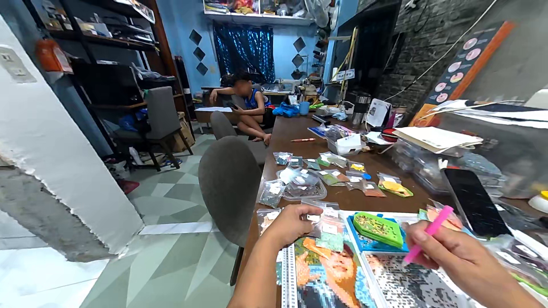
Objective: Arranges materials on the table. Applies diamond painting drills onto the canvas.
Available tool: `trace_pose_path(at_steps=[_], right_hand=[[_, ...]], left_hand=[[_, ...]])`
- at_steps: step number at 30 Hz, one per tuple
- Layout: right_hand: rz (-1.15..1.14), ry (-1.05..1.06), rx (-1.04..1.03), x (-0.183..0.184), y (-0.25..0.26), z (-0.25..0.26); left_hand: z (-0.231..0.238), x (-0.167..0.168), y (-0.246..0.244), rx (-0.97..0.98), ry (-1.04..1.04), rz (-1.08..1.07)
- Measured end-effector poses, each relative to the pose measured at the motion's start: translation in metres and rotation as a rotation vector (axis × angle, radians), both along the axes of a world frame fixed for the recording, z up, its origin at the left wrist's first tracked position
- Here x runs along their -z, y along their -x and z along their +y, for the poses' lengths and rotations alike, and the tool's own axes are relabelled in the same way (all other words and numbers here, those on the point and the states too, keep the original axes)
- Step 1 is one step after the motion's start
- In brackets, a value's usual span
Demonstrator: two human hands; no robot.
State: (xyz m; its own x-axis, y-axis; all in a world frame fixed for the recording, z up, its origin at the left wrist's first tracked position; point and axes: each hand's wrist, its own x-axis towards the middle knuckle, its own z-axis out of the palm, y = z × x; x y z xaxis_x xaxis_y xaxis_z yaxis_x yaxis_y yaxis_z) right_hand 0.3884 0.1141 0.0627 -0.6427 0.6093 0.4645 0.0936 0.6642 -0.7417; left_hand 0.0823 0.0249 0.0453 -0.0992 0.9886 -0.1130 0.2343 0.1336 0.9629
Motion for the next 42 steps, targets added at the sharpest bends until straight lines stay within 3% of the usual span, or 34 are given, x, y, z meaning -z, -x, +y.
trace_pose_path(at_steps=[9,14,19,37,42], right_hand=[[0.110,0.074,0.235,0.021,-0.057,0.023],[0.098,0.037,0.151,0.015,-0.053,0.007],[0.000,0.132,0.087,0.008,-0.057,0.007],[-0.135,0.108,-0.078,0.010,-0.054,0.008],[-0.098,0.094,-0.005,0.011,-0.053,0.007]], left_hand=[[-0.003,0.003,-0.002,0.033,-0.047,-0.065],[-0.004,0.008,-0.003,-0.040,-0.068,-0.014],[-0.002,0.014,-0.001,-0.097,-0.075,0.108],[0.000,0.017,0.003,-0.155,-0.056,0.115],[-0.001,0.018,0.003,-0.163,-0.064,0.119]])
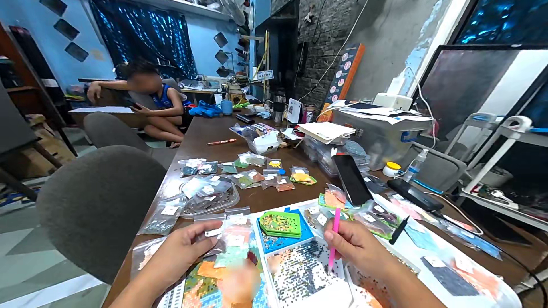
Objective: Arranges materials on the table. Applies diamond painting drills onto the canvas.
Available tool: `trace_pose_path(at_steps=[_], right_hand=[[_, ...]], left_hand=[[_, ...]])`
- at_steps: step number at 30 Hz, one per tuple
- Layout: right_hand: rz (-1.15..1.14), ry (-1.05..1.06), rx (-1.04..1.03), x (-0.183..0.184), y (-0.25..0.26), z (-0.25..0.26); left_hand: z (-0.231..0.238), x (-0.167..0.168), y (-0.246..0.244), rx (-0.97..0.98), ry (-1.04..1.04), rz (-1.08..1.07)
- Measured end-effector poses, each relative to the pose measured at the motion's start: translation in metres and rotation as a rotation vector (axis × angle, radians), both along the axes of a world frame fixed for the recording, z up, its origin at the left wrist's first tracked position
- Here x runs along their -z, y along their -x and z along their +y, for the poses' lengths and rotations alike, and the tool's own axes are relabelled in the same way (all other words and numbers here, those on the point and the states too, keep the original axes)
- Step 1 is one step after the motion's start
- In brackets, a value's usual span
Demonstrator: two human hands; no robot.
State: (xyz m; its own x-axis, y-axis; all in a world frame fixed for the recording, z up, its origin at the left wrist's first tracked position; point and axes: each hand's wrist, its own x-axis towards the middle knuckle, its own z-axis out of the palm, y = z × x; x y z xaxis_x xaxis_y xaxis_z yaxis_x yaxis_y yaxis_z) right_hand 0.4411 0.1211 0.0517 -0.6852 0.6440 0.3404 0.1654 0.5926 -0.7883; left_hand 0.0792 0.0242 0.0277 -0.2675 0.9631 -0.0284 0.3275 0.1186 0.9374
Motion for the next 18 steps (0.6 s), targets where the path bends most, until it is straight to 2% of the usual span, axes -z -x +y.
trace_pose_path(at_steps=[8,14,18], right_hand=[[-0.113,0.039,-0.006,-0.0023,-0.0007,0.0005],[-0.034,0.002,0.057,-0.0002,-0.0012,0.0007],[-0.148,0.016,0.075,-0.0028,-0.0022,0.0014]], left_hand=[[-0.0004,-0.0011,-0.0005,-0.011,0.014,-0.001],[-0.0004,-0.0032,-0.0018,-0.008,0.027,0.007],[-0.0002,-0.0024,-0.0011,-0.004,0.021,0.012]])
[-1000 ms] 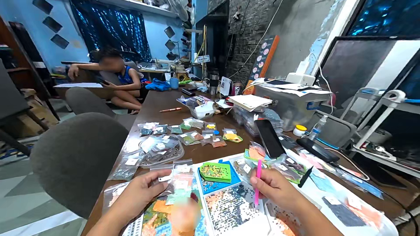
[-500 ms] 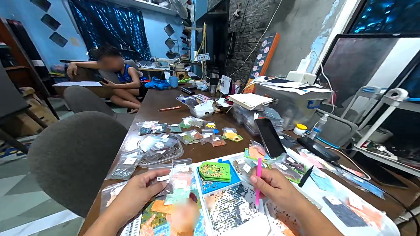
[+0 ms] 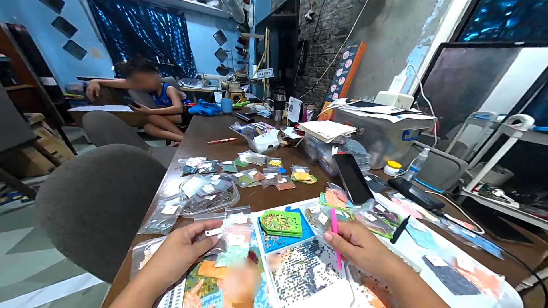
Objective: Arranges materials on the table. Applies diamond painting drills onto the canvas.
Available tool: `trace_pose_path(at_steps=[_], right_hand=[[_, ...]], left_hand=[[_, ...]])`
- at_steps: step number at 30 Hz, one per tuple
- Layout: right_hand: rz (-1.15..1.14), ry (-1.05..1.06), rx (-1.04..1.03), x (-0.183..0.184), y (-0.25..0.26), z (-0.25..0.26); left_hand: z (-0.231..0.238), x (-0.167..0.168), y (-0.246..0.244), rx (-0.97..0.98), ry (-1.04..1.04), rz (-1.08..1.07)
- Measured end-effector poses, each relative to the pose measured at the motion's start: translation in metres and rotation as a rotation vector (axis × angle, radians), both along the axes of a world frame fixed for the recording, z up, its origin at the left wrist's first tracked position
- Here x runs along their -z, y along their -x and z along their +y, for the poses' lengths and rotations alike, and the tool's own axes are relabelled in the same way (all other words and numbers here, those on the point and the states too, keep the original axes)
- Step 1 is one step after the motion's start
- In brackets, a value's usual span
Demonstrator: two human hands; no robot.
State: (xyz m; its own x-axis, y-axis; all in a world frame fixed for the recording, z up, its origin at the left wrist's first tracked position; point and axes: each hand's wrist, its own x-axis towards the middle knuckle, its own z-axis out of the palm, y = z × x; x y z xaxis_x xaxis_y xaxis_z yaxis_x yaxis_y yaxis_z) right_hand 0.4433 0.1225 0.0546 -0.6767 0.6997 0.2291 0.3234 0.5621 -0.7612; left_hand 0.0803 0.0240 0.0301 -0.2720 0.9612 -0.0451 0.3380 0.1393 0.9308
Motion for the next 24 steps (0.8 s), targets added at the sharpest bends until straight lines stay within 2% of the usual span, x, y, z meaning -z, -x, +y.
trace_pose_path(at_steps=[6,13,24], right_hand=[[0.077,-0.002,0.022,0.0014,0.0009,-0.0005],[-0.007,-0.027,0.061,0.0005,-0.0012,0.0016],[0.020,-0.052,0.048,0.0033,-0.0004,0.0028]], left_hand=[[0.0004,0.0010,0.0000,-0.003,-0.012,-0.022],[0.0006,0.0022,0.0005,-0.010,-0.006,-0.020],[-0.0001,0.0023,0.0006,-0.014,-0.005,-0.022]])
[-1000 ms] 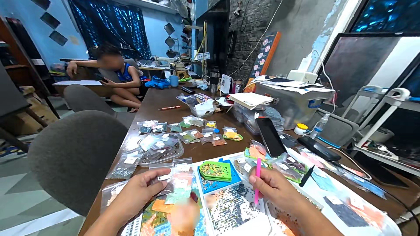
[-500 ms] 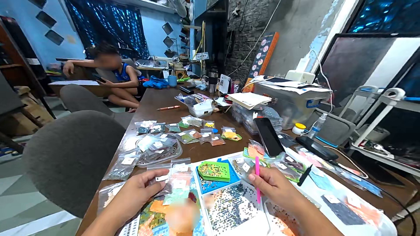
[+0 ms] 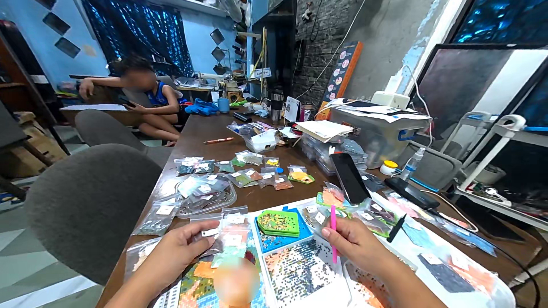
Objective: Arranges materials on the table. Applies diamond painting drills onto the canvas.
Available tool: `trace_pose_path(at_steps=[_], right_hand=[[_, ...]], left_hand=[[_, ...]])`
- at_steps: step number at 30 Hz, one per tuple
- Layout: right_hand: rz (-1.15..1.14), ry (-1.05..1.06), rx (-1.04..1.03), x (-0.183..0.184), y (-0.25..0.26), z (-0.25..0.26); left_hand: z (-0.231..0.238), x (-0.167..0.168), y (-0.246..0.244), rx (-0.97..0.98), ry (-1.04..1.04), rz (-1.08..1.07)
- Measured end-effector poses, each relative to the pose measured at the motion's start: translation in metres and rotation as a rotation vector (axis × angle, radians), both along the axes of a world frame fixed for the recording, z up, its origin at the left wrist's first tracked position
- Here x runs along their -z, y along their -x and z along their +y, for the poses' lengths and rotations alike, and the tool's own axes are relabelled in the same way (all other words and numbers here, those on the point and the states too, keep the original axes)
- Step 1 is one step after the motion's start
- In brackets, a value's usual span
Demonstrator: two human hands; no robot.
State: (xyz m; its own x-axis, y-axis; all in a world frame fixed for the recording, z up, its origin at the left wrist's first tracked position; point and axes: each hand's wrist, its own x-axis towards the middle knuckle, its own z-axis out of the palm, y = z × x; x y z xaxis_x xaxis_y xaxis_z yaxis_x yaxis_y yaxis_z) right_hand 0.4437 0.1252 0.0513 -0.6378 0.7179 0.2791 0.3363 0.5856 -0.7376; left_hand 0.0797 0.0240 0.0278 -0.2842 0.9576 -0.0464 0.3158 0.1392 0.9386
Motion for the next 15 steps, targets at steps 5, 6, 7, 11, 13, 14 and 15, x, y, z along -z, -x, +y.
trace_pose_path(at_steps=[5,6,7,11,13,14,15], right_hand=[[-0.011,0.006,0.001,0.000,0.001,-0.001],[-0.009,0.002,0.006,0.000,0.001,-0.001],[-0.004,-0.004,0.009,0.000,0.002,-0.001],[0.066,-0.021,0.030,0.000,0.004,-0.002],[0.119,-0.030,0.058,-0.001,0.004,-0.004],[0.155,-0.034,0.071,-0.002,0.005,-0.006],[0.195,-0.032,0.077,-0.002,0.008,-0.006]], left_hand=[[0.000,0.000,0.001,0.003,0.000,0.014],[0.000,-0.001,0.000,0.000,0.003,0.013],[0.000,-0.001,0.001,-0.003,0.007,0.012],[0.000,-0.004,0.002,0.007,0.020,-0.002],[0.000,-0.009,-0.001,0.030,0.049,0.015],[-0.001,-0.012,-0.001,0.044,0.057,0.028],[-0.002,-0.014,-0.002,0.058,0.066,0.034]])
